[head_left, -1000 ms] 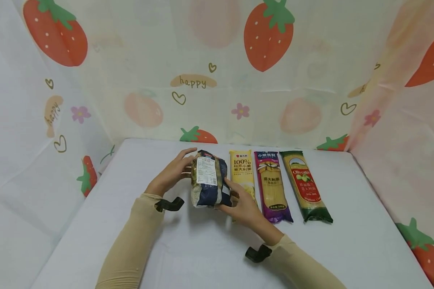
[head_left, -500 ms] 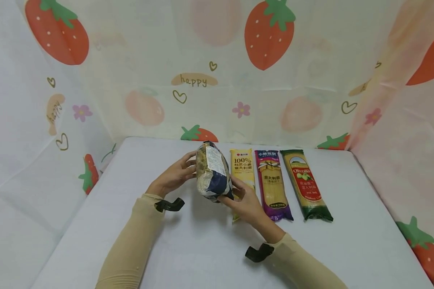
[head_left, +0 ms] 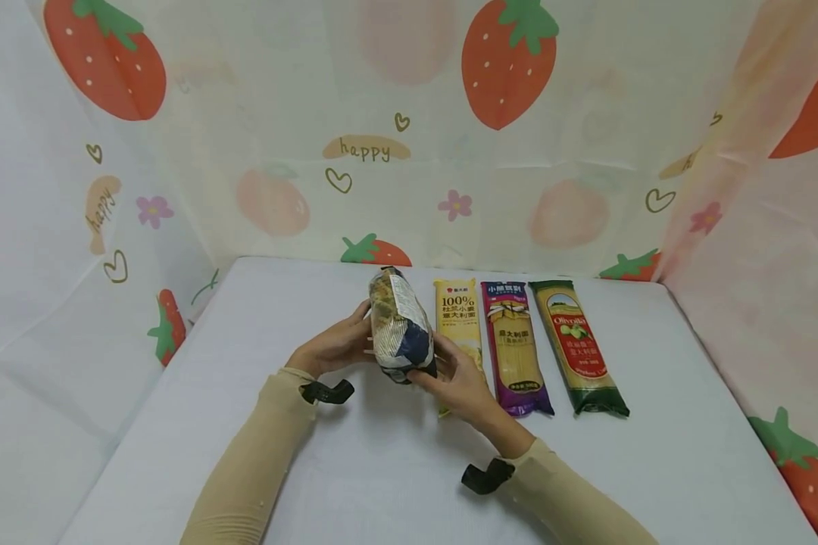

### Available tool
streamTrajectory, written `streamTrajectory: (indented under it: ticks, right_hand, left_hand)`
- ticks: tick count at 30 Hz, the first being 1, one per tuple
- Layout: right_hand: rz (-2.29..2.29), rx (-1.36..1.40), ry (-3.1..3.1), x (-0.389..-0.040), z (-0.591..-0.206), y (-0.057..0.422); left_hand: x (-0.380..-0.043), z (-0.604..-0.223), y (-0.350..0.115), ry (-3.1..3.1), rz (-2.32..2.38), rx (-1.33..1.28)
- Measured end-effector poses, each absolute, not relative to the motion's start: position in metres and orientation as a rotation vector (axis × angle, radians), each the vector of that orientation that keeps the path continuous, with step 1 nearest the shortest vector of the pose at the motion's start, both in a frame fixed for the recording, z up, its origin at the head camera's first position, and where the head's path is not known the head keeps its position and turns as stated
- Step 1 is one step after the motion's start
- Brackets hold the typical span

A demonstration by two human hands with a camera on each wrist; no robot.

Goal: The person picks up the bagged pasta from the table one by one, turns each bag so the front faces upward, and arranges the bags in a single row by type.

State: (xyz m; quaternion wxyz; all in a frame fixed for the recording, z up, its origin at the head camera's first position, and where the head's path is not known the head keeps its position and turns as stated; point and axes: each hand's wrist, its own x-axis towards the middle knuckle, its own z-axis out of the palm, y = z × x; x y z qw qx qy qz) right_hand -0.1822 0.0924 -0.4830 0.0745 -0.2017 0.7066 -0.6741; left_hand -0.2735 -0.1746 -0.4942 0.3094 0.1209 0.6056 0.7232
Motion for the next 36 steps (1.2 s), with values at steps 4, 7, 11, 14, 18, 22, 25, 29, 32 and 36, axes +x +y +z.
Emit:
streamTrajectory:
  ticks: [4,7,11,14,18,22,25,29,32,36]
  right_hand:
    - [-1.998,-0.640,2.155,-0.183,-0.483,0.093]
    - [-1.984,-0.648,2.173,-0.183,-0.483,0.094]
    - [-1.959,-0.617,2.216,-0.183,-0.483,0.095]
    - [-1.918,-0.575,2.272,-0.181,-0.481,0.095]
    - [-1.874,-0.526,2.365,-0.180,-0.478,0.094]
    - [-1.839,-0.500,2.489,-0.179,-0.473,0.094]
    - [-1.799,-0.556,2.585,-0.177,-0.470,0.096]
    - [-1.739,-0.683,2.666,-0.175,-0.468,0.098]
    - [-1.673,-0.756,2.713,-0.175,-0.467,0.100]
    - [-1.592,-0.833,2.738,-0.176,-0.467,0.102]
  left_hand:
    - [-0.275,-0.493,-0.171,1.597,1.957,0.319]
    - [-0.275,-0.491,-0.169,1.609,1.983,0.323]
    - [-0.275,-0.491,-0.168,1.631,2.000,0.335]
    - [-0.275,-0.494,-0.168,1.646,2.017,0.337]
    - [-0.275,-0.496,-0.168,1.650,2.067,0.307]
    - [-0.275,-0.493,-0.167,1.667,2.107,0.262]
    - [-0.275,-0.493,-0.167,1.678,2.118,0.242]
    - [-0.273,-0.494,-0.166,1.704,2.121,0.219]
    - [-0.273,-0.495,-0.166,1.741,2.109,0.196]
    - [-0.275,-0.498,-0.165,1.838,2.061,0.154]
